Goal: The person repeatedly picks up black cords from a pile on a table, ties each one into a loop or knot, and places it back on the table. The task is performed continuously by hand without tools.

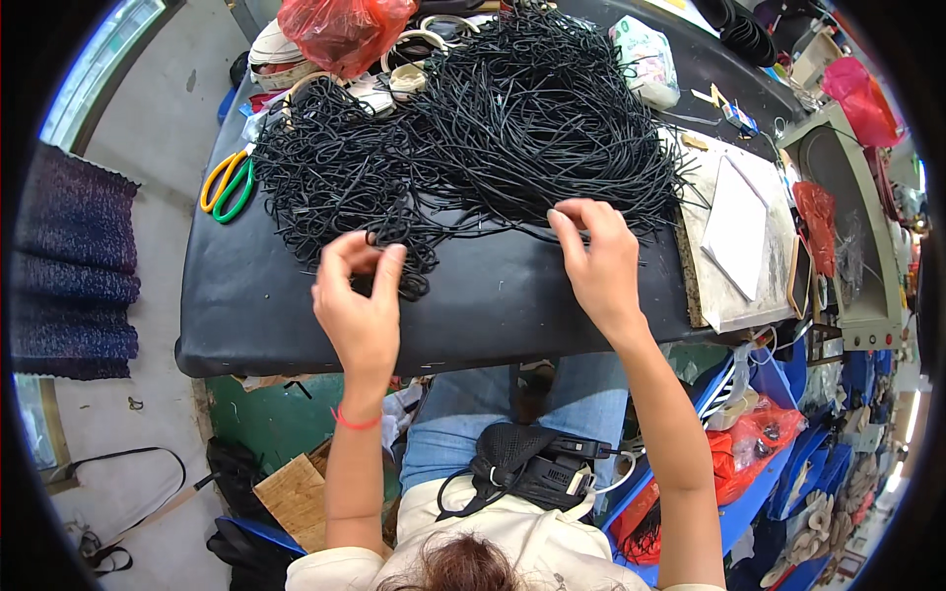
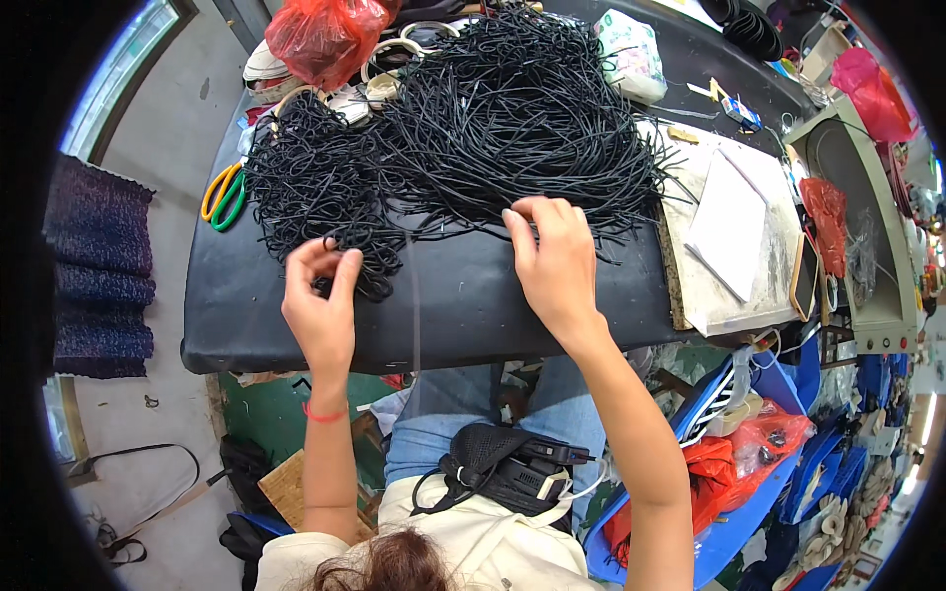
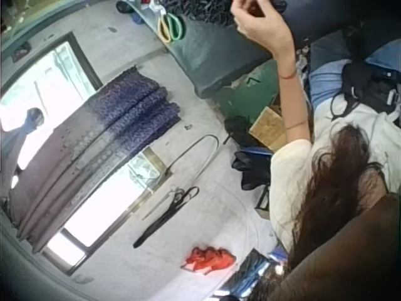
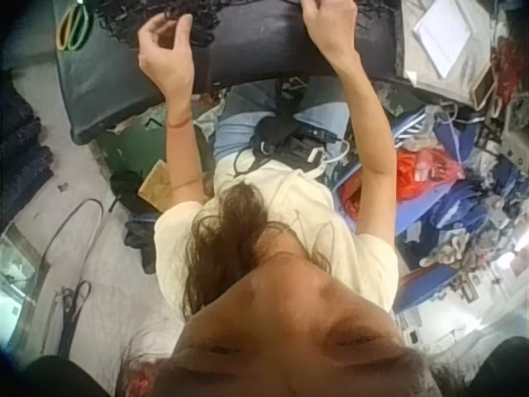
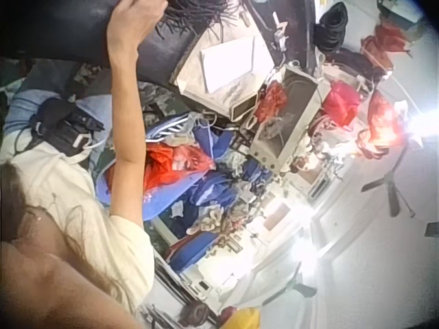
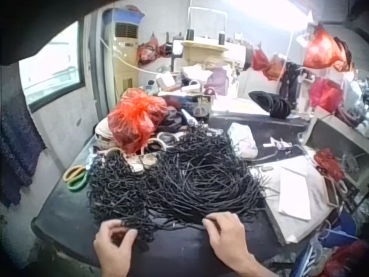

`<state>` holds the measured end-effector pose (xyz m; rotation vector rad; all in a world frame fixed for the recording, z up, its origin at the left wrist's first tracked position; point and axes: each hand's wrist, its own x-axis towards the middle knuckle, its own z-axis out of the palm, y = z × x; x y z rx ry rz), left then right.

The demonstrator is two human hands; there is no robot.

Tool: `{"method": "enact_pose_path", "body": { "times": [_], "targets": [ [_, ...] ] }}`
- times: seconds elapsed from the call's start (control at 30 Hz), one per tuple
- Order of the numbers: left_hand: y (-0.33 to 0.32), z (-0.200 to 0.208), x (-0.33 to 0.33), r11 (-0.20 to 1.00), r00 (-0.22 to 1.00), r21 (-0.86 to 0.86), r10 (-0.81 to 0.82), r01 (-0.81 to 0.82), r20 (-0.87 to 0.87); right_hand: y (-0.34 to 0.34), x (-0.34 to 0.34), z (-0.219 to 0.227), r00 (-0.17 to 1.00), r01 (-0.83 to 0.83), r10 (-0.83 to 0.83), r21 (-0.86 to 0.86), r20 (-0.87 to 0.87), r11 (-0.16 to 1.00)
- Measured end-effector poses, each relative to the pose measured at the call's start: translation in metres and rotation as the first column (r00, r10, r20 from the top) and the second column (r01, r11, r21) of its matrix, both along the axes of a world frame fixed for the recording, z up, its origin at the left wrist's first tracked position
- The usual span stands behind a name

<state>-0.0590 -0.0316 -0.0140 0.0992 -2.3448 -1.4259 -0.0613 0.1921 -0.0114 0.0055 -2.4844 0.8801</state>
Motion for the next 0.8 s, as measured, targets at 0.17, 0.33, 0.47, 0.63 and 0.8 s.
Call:
{"method": "enact_pose_path", "body": {
  "times": [0.17, 0.33, 0.47, 0.63, 0.8],
  "targets": [
    [-0.002, 0.003, -0.013, 0.941, 0.939, -0.288, 0.073, -0.177, -0.337, 0.004, -0.013, -0.01, 0.995, 0.072, -0.056, 0.201, -0.085, 0.977],
    [0.031, 0.01, 0.016, 0.869, 0.831, -0.407, -0.433, 0.282, -0.349, -0.001, 0.036, 0.016, 0.977, -0.088, 0.134, 0.259, -0.164, 0.962],
    [0.059, 0.018, 0.018, 0.754, 0.728, -0.458, -0.625, 0.47, -0.281, -0.005, 0.065, 0.031, 0.968, -0.153, 0.186, 0.193, -0.167, 0.969],
    [0.057, 0.03, 0.022, 0.688, 0.687, -0.111, -0.725, 0.717, -0.054, -0.002, 0.079, 0.038, 0.984, -0.136, 0.152, 0.153, -0.095, 0.979],
    [0.044, 0.037, 0.022, 0.52, 0.492, 0.578, -0.842, 0.629, 0.221, 0.005, 0.081, 0.039, 0.985, -0.145, 0.159, 0.18, -0.064, 0.973]
  ]
}}
